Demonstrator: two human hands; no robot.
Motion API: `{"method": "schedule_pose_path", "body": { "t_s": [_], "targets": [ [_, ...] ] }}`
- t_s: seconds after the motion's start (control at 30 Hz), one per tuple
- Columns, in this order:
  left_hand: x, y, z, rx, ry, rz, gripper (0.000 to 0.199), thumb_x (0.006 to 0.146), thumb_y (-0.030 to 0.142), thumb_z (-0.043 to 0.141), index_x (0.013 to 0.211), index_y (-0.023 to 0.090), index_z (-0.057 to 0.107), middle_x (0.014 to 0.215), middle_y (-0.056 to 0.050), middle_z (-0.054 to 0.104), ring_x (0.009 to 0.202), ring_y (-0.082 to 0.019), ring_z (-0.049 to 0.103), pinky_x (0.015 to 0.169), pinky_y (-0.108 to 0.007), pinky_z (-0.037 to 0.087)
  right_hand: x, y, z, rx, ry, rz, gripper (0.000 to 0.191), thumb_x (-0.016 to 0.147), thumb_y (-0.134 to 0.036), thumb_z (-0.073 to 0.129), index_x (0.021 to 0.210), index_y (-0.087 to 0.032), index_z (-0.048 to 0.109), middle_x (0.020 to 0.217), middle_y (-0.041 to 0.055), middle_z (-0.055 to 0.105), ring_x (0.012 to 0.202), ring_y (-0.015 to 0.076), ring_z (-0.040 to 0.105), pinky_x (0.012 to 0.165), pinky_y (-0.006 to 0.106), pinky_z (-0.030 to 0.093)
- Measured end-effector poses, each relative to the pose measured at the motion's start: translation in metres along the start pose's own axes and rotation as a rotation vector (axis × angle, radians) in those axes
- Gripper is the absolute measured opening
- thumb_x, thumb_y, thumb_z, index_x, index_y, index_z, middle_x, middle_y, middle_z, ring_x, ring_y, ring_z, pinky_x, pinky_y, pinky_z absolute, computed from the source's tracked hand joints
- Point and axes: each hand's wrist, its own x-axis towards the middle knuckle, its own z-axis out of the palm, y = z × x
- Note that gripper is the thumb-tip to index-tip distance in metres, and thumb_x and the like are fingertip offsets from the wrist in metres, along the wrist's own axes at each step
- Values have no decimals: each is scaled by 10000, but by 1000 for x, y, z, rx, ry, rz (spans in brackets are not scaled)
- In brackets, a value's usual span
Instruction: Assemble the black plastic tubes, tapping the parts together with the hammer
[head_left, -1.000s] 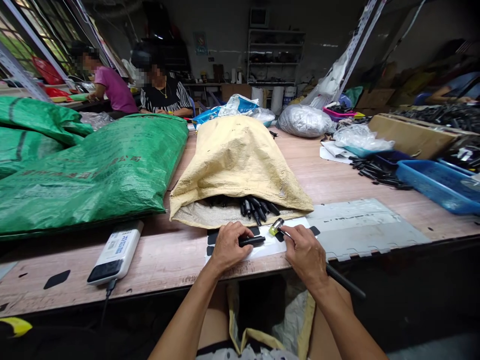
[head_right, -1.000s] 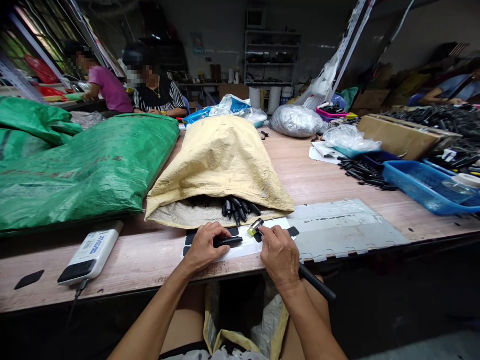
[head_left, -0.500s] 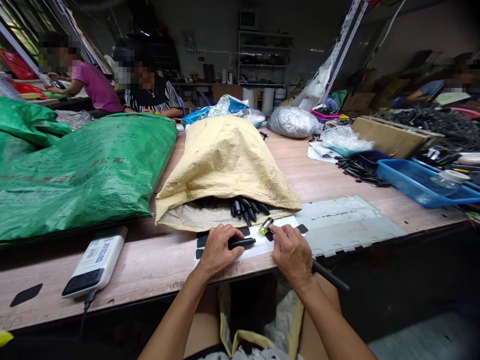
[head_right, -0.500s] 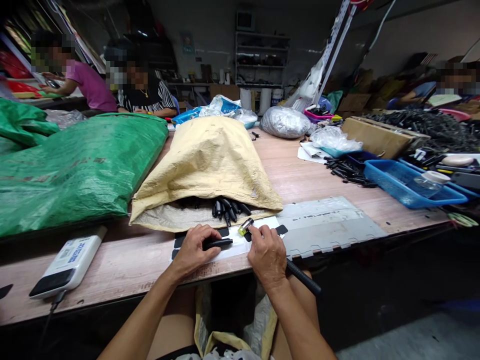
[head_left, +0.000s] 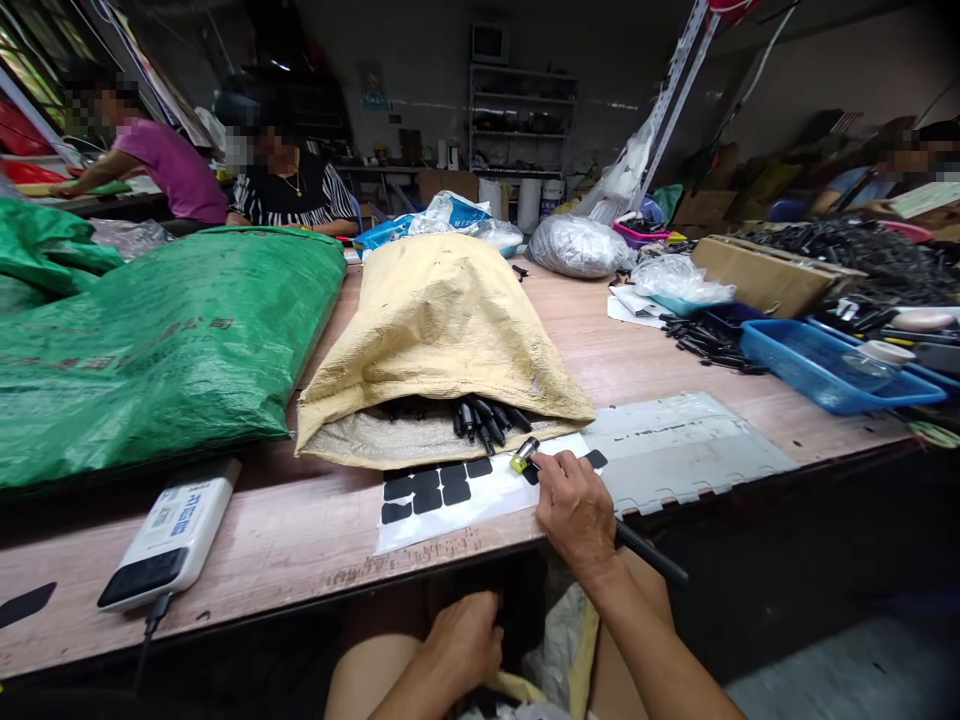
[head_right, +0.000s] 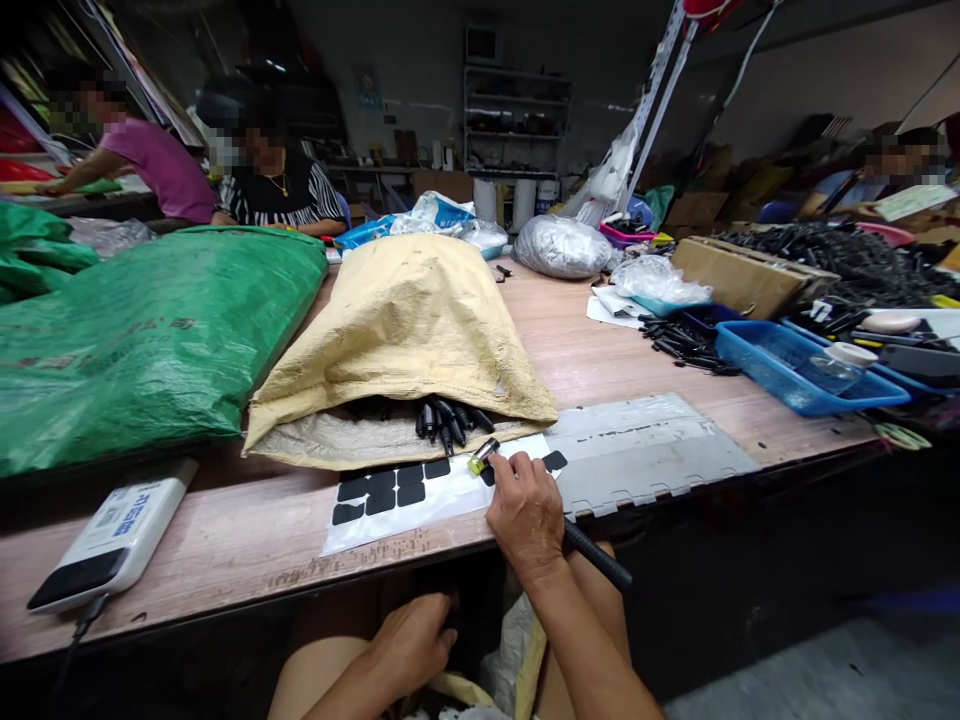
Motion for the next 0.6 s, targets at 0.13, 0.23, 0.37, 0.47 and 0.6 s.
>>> {"method": "schedule_pose_path", "body": {
  "t_s": [0.13, 0.23, 0.37, 0.47, 0.6],
  "targets": [
    [15, -11, 24, 73, -85, -70, 382, 871, 166, 493, 1216, 190, 656, 1215, -164, 711, 1158, -327, 669, 952, -445, 509, 0, 0, 0, -3, 10, -5, 271, 931, -155, 547, 1145, -264, 672, 924, 40, 614, 890, 214, 494, 798, 322, 332],
    [2, -3, 4, 89, -72, 20, 384, 846, 224, 555, 1206, 169, 676, 1206, -174, 713, 1135, -340, 672, 931, -432, 514, 0, 0, 0, -3, 14, -7, 272, 923, -155, 559, 1143, -265, 673, 926, 41, 613, 889, 215, 492, 793, 327, 328],
    [-16, 22, -65, 5, -152, 304, 265, 773, 340, 686, 1011, 248, 758, 873, -39, 770, 803, -232, 702, 679, -285, 494, 0, 0, -1, -7, 17, -12, 291, 910, -151, 569, 1157, -265, 671, 921, 40, 609, 883, 213, 487, 782, 332, 326],
    [-10, 44, -126, -93, 22, 504, 210, 886, 345, 596, 986, 240, 747, 824, 3, 740, 709, -144, 636, 608, -224, 422, 0, 0, -1, -4, 16, -12, 284, 912, -151, 566, 1152, -261, 670, 917, 40, 606, 881, 211, 486, 777, 332, 323],
    [28, 72, -186, 98, 584, 523, 197, 940, 294, 544, 991, 220, 719, 925, -33, 699, 860, -179, 608, 750, -277, 447, 0, 0, -1, -7, 8, -15, 278, 913, -153, 562, 1143, -264, 669, 921, 40, 603, 877, 209, 481, 767, 329, 315]
  ]
}}
